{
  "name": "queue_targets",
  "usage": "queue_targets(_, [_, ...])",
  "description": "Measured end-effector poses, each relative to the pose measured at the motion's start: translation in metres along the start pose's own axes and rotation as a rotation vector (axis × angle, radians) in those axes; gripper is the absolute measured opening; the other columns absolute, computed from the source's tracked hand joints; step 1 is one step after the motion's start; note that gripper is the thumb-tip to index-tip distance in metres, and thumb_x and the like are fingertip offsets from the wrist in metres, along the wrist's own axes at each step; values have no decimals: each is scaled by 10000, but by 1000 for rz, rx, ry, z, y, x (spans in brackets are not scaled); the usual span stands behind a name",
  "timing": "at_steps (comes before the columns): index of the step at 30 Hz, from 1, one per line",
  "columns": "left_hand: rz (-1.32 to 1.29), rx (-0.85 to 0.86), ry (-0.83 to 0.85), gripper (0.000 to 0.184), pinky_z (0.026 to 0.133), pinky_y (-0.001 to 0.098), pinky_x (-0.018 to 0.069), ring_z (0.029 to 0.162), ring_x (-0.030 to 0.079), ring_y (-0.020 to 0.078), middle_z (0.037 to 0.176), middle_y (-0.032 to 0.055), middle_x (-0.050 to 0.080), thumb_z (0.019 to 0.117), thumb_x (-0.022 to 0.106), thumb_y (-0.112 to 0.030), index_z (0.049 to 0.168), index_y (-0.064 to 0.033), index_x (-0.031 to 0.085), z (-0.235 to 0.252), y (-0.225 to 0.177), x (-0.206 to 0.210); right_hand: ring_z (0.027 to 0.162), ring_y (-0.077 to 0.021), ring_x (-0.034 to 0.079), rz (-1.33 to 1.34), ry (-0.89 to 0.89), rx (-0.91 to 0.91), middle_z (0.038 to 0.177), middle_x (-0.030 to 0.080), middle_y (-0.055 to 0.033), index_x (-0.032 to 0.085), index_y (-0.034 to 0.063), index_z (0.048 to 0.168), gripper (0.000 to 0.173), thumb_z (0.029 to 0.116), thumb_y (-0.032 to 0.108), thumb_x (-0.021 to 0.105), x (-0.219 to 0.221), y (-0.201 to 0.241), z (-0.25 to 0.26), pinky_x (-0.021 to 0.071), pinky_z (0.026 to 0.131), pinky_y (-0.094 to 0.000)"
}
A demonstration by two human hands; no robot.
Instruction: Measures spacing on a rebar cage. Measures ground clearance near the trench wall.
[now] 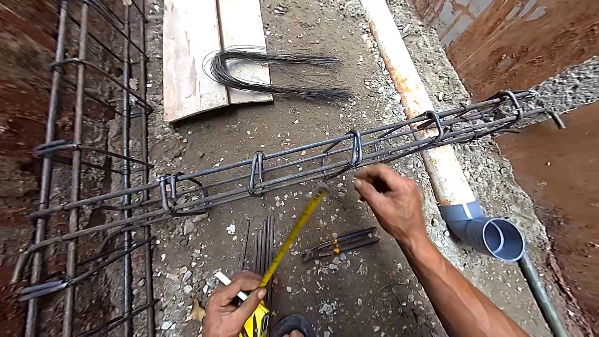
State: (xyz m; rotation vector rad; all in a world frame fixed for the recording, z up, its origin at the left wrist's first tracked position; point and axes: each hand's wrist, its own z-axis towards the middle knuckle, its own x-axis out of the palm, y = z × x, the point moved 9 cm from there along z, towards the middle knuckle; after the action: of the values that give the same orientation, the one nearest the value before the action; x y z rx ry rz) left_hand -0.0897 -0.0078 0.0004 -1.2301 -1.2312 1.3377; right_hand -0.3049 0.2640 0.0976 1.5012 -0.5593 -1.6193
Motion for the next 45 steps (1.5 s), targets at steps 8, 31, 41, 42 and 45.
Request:
queue_targets(8, [-116, -1, -239, 55, 674, 204, 603, 739, 710, 40, 889, -87, 749, 939, 733, -315, 944, -271, 767, 4, -8, -17, 581, -151, 622, -219, 108, 175, 671, 652, -8, 705, 118, 870, 63, 930, 136, 711, 39, -4, 43, 509, 571, -411])
queue_targets(31, [-198, -85, -288, 152, 499, 261, 587, 541, 668, 117, 877, 44, 755, 932, 635, -120, 1056, -77, 712, 160, -67, 56, 670, -299, 663, -480, 151, 223, 697, 658, -87, 666, 97, 871, 108, 937, 165, 718, 48, 6, 39, 482, 589, -522])
queue_targets(41, [4, -145, -232, 130, 433, 223, 496, 437, 547, 64, 629, -17, 635, 959, 663, -144, 1068, -108, 724, 180, -56, 70, 562, -188, 638, -389, -121, -85, 662, 646, -54, 676, 54, 829, 129, 902, 155, 647, 46, -7, -19, 502, 494, -368])
queue_targets(42, [40, -151, -226, 127, 432, 216, 477, 436, 528, 52, 632, -27, 632, 959, 666, -158, 1063, -122, 730, 180, -54, 71, 567, -183, 645, -372, -97, -62, 668, 657, -58, 688, 48, 827, 141, 897, 161, 643, 46, -14, -31, 511, 500, -363])
queue_targets(45, [56, -142, -248, 108, 449, 207, 469, 470, 535, 44, 713, -30, 672, 959, 664, -146, 1035, -118, 735, 182, -47, 72, 582, -196, 665, -344, -8, 55, 689, 674, -69, 695, 40, 831, 138, 874, 163, 649, 51, -42, -69, 529, 512, -388])
